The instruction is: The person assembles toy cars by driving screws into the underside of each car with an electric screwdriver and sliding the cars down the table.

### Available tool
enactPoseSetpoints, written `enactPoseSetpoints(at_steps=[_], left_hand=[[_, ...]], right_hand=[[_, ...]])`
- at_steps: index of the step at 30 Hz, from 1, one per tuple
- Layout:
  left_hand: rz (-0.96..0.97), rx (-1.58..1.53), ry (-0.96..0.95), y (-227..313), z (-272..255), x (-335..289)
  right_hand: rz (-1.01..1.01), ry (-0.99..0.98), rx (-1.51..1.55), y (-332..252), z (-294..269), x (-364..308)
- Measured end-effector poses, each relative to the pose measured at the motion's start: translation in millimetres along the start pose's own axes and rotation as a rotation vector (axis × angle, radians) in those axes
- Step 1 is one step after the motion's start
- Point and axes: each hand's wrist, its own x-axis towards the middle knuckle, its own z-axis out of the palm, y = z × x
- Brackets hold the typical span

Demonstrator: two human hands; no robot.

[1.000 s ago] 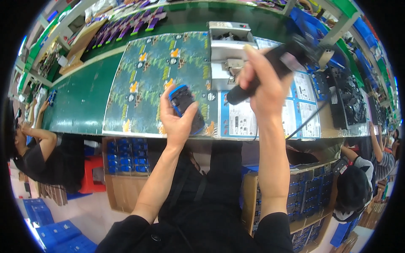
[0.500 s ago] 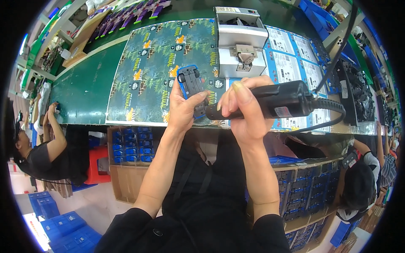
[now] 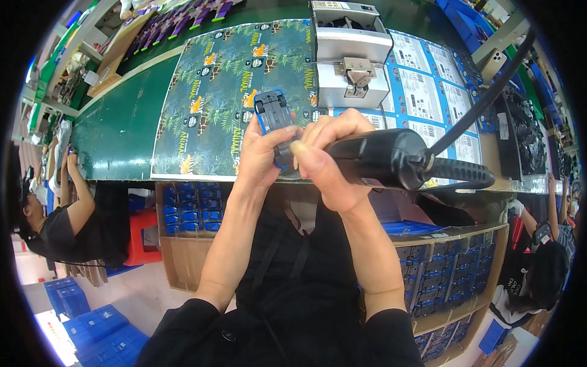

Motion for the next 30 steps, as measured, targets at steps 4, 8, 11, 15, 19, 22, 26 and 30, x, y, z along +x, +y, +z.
enactPoseSetpoints(at_steps=[4,8,11,15,19,22,26,30], left_hand=[[-0.035,0.012,0.014,4,2,0],[-0.046,0.013,-0.016,2,-2,1],[-0.044,-0.002,-0.026,2,-3,0],[-0.048,0.024,-0.008,2,-1,0],[-0.038,0.037,-0.040,3,4,-1],[-0.107,-0.094,-0.055,3,0,0],[-0.118,-0.139,-0.083,20,1,-3],[0.851,1.039,-0.147,41,-4,16]], right_hand=[[-0.004,0.003,-0.058,1,5,-2],[-0.020,0.018,-0.050,1,3,-4],[-0.020,-0.025,-0.131,1,1,-4],[-0.021,0.059,-0.010,2,4,-5],[0.017,-0.033,-0.121,-3,-3,-4],[0.035,-0.004,-0.157,-19,-1,-2],[-0.107,-0.007,-0.243,-55,-29,13],[-0.195,0.268,-0.510,-75,-82,24]])
